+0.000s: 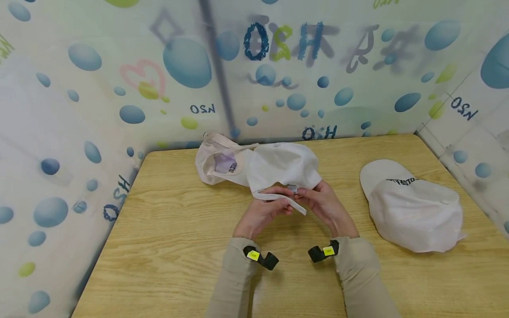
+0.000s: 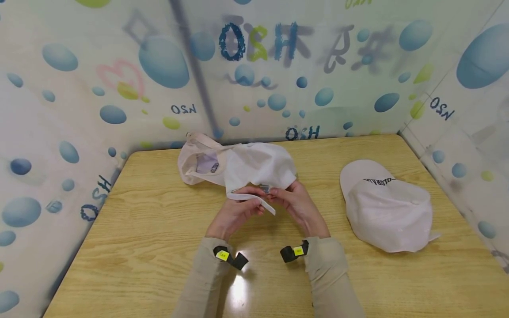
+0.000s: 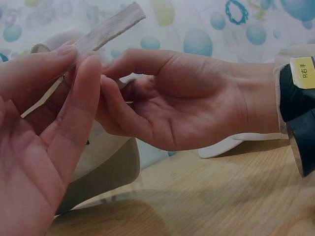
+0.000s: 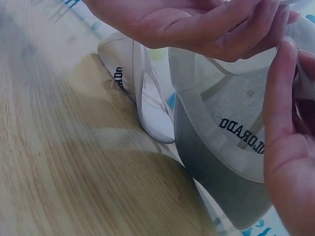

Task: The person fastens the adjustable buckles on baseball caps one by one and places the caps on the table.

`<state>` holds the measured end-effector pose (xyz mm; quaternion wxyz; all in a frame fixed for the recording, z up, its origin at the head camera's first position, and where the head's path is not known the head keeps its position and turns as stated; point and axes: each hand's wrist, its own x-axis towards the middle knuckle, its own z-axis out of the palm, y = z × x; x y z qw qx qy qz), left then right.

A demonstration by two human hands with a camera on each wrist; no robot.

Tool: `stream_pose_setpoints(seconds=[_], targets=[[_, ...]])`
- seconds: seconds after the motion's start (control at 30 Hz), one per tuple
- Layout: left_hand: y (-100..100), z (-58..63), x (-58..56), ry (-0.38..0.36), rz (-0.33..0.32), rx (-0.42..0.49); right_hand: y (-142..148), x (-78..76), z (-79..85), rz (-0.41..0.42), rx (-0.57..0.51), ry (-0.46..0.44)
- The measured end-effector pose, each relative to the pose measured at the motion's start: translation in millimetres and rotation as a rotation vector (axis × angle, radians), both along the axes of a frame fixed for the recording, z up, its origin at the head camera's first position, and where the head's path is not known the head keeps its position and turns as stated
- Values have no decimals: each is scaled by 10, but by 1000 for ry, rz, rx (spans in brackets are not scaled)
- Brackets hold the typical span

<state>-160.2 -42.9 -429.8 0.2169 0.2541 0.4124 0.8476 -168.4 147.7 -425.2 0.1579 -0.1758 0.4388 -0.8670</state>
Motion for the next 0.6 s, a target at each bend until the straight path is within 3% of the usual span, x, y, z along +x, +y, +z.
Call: stream_pose_setpoints(seconds=[0.4, 0.6], targets=[[-4, -5, 0, 27, -20, -13, -2, 4, 3, 2, 21, 0], [0, 87, 35, 41, -16, -38, -6, -2, 5, 0, 29, 0]])
